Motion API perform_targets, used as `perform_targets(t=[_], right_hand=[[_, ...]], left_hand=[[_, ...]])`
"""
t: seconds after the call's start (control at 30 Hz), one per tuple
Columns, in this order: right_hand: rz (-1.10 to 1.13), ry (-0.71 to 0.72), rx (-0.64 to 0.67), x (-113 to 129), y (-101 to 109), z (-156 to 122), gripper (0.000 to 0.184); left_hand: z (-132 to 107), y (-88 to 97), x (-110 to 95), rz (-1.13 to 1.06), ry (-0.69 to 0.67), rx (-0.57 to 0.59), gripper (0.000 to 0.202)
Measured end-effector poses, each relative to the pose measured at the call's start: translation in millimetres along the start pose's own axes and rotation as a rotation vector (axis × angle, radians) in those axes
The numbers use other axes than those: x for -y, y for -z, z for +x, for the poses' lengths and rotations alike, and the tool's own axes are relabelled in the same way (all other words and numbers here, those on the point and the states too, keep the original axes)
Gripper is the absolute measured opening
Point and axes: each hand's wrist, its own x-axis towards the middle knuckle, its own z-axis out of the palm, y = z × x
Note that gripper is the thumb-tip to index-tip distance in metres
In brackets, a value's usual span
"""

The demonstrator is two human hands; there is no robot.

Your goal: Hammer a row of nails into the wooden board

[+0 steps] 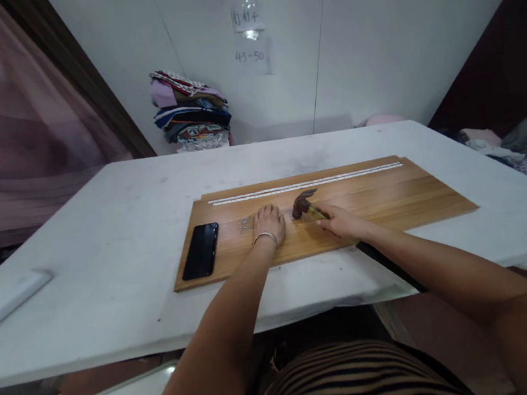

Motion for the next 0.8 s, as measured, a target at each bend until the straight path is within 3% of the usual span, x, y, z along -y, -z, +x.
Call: perform_targets(t=[0.1,0.8], right_hand=[[-0.004,-0.044,0.019,0.3,0.0,-0.6,0.041],[-0.004,-0.004,-0.026,-0.2,-0.6,-0.1,0.042]], left_hand=[[0.0,-0.4,0.2,-0.003,0.003,-0.005,0.039],[0.4,-0.2,-0.1,-0.009,0.002,0.002,0.039]])
